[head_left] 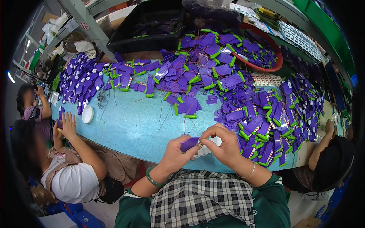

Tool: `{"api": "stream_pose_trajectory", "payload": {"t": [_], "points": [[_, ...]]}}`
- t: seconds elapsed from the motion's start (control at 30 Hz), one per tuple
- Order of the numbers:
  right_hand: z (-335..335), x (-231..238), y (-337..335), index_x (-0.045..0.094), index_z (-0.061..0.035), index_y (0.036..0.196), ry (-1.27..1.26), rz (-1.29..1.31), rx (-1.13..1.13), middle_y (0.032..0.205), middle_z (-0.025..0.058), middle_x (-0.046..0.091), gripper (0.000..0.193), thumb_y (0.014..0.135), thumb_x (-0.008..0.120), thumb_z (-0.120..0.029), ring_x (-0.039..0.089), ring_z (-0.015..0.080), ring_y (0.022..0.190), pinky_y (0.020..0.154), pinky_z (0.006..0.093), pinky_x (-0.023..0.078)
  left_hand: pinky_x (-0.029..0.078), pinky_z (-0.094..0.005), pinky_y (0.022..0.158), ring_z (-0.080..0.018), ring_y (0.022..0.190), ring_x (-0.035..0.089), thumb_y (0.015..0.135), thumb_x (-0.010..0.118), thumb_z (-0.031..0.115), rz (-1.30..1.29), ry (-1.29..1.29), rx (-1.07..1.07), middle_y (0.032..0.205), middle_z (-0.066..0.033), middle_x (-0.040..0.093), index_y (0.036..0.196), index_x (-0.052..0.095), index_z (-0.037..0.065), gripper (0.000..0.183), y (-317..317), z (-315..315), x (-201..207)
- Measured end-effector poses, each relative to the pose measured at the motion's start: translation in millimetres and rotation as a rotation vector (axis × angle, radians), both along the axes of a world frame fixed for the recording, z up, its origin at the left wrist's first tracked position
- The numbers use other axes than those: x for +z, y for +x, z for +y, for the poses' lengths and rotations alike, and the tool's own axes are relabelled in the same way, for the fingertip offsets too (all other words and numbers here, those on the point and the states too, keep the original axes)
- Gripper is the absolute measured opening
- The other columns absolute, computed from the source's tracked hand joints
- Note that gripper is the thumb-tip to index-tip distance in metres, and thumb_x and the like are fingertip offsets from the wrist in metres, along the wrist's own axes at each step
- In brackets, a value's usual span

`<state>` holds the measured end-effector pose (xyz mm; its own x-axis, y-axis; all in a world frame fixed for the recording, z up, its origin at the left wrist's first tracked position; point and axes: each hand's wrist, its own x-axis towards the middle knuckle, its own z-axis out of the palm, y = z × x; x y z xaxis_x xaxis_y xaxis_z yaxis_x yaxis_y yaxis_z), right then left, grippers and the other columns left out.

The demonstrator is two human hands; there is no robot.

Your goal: The person sits at a table and assembles small purple plastic components by hand. They pick up a purple piece, insert a green plastic pin, and place the finished unit on the table. The process is repeated continuously with a large pile of parts available.

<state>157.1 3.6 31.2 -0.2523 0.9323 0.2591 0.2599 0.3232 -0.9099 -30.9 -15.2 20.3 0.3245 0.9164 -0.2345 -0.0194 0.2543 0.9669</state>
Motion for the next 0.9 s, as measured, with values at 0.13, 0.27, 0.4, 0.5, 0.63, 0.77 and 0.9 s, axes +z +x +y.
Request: {"api": "stream_pose_trajectory", "payload": {"t": [0.13,0.27,0.4,0.5,0.63,0.77,0.9], "points": [[-3,10,2,0.06,-0.0046,0.101,0.025,0.097,-0.132,0.108,0.0093,0.062,0.025,0.079,0.071,-0.01,0.058,0.0247,0.099,0.077,0.0327,0.046,0.047,-0.0226,0.052,-0.0083,0.06,0.057,0.087,0.065,0.007,-0.169,-0.063,0.022,0.072,-0.0036,0.061,0.092,0.061,0.0,0.01,3,8,-4],[-6,-6,7,0.06,-0.0033,0.094,-0.071,0.087,0.021,0.103,0.009,0.063,0.017,0.081,0.069,-0.011,0.058,0.0231,0.097,0.081,0.0338,0.046,0.047,-0.0232,0.052,-0.0101,0.061,0.058,0.092,0.059,0.013,-0.226,-0.103,0.002,0.074,-0.0044,0.06,0.101,0.059,0.001,0.015,10,7,-4],[-9,-18,4,0.06,-0.0025,0.091,-0.198,0.3,0.04,0.098,0.0073,0.062,0.011,0.084,0.067,-0.007,0.058,0.0157,0.092,0.081,0.0308,0.045,0.048,-0.0248,0.056,-0.013,0.074,0.059,0.098,0.047,0.02,-0.429,-0.18,0.033,0.089,-0.0073,0.058,0.122,0.049,0.001,0.03,12,6,-5],[-10,-12,1,0.059,-0.0024,0.09,-0.5,0.615,0.087,0.094,0.0045,0.062,0.01,0.085,0.066,-0.006,0.057,0.0112,0.088,0.08,0.0275,0.045,0.049,-0.0257,0.062,-0.0154,0.085,0.057,0.1,0.04,0.02,-0.801,-0.412,-0.035,0.099,-0.0081,0.055,0.134,0.038,0.002,0.039,4,9,-10],[-9,-14,-1,0.057,-0.0014,0.087,-0.567,0.666,0.072,0.088,0.0043,0.063,0.011,0.086,0.066,-0.007,0.059,0.0097,0.081,0.079,0.0256,0.047,0.055,-0.0284,0.072,-0.0165,0.095,0.06,0.098,0.047,0.019,-0.716,-0.43,0.065,0.112,-0.0102,0.057,0.135,0.036,0.0,0.043,9,10,-3],[-10,-24,3,0.058,-0.0016,0.088,-0.479,0.477,0.06,0.086,0.0029,0.062,0.012,0.084,0.068,-0.006,0.058,0.0087,0.079,0.076,0.0249,0.047,0.058,-0.0304,0.071,-0.0171,0.096,0.062,0.098,0.048,0.016,-0.374,-0.213,-0.008,0.113,-0.0101,0.057,0.13,0.041,0.001,0.036,8,8,-14],[-13,-23,-1,0.059,-0.0008,0.087,-0.409,0.326,0.019,0.081,0.0016,0.061,0.013,0.082,0.069,-0.005,0.057,0.0083,0.077,0.073,0.0248,0.048,0.06,-0.032,0.07,-0.0176,0.095,0.063,0.098,0.046,0.014,-0.573,-0.246,-0.011,0.113,-0.0099,0.057,0.126,0.043,0.004,0.03,10,5,-19]]}}
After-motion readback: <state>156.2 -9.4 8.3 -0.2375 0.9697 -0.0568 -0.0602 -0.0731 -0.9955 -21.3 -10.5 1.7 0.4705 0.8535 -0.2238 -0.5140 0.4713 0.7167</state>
